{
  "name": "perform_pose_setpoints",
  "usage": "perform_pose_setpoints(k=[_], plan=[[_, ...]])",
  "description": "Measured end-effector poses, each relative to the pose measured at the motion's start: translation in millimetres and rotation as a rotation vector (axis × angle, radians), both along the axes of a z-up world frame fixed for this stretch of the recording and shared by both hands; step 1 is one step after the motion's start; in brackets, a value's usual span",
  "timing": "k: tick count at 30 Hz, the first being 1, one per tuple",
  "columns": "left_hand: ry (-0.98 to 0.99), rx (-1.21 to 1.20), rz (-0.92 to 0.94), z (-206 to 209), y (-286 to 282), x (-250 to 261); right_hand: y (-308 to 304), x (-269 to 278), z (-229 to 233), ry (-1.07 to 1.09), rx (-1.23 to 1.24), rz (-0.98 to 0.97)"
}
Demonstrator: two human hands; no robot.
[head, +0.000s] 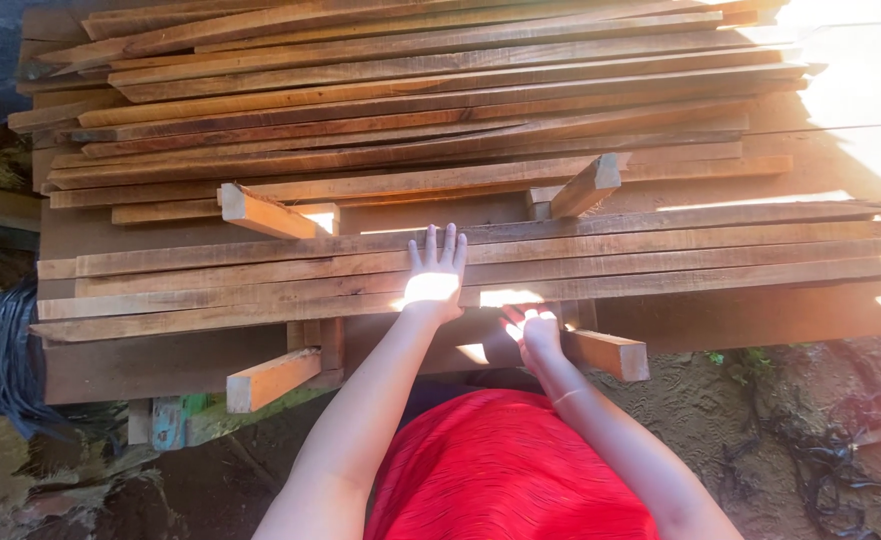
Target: Bundling long strips of wood using black rubber bands or ties.
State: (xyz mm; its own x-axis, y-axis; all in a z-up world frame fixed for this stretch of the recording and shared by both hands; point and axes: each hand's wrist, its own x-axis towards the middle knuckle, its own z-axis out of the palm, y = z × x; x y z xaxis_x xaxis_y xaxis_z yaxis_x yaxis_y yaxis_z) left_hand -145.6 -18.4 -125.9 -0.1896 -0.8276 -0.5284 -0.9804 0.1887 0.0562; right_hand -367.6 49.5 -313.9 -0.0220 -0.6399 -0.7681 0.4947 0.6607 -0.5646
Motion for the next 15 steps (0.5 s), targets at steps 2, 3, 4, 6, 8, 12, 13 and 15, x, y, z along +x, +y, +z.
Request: perform_pose_setpoints(k=[2,3,4,6,8,12,13,15], plan=[[-0.004,0.002,0.000,-0.6,1.3,1.7,1.6,9.8,7.2,0.004,0.009,0.015],[-0.005,0.002,0.001,-1.4,1.9,2.2,2.3,14.1,10.5,0.011,0.016,0.030],[-0.006,0.003,0.001,-2.0,0.3,1.5,4.3,19.4,11.1,0.010,0.017,0.029],[0.010,-0.006,0.010,-2.5,0.0,2.7,10.8,32.7,12.6,-0.071,0.005,0.077],[0.015,0.000,0.022,-2.9,1.7,2.8,13.0,45.2,24.2,-0.059,0.014,0.148],[0.017,0.012,0.035,-3.5,1.0,1.8,12.0,59.4,48.4,-0.093,0.158,0.139],[0.016,0.009,0.040,-3.0,-1.9,2.4,9.0,58.5,42.8,-0.093,0.155,0.145],[0.013,-0.002,0.033,-2.2,0.1,3.4,13.2,56.1,32.8,-0.124,0.080,0.135]])
